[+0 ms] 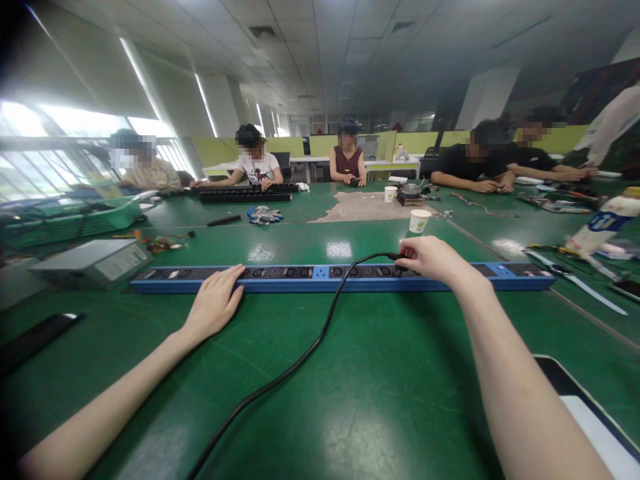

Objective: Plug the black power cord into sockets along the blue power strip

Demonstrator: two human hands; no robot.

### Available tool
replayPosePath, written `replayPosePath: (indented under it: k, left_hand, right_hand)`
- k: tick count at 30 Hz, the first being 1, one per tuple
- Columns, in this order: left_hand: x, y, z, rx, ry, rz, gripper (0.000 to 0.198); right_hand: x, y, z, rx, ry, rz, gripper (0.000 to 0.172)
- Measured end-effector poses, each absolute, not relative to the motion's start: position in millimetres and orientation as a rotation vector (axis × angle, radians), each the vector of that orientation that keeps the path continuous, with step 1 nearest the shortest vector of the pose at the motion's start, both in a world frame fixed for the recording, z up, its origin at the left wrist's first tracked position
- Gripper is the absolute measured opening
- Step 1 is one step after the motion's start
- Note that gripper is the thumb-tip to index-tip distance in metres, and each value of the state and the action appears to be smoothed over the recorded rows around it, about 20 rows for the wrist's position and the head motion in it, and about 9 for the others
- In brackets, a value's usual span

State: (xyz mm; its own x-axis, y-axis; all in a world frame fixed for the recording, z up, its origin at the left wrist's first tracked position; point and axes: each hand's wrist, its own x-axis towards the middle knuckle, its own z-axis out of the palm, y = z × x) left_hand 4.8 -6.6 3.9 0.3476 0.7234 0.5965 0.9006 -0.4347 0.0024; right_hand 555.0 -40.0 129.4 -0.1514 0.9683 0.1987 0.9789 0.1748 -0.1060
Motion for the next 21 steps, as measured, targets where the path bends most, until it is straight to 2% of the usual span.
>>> replayPosePath:
  k: [4,9,12,21]
  left_hand:
    - [5,-7,4,-2.293,-1.436,-0.765,0.052]
    - [6,-9,6,-2.302,-1.433,-0.77,0.052]
    - [6,-9,6,-2.3,-1.435,-0.776,0.052]
    - [5,-8,5,-2.304,-1.435,-0.776,0.052]
  right_hand:
    - [532,-38,129,-1.994,-2.091,-0.268,0.032]
    - [532,-34,136,-2.048,-1.703,-0.101,0.042]
    - [544,-31,135,-2.148,-1.53,-0.11,0.042]
    - [546,-22,109,-2.358,-1.741,-0.12,0.04]
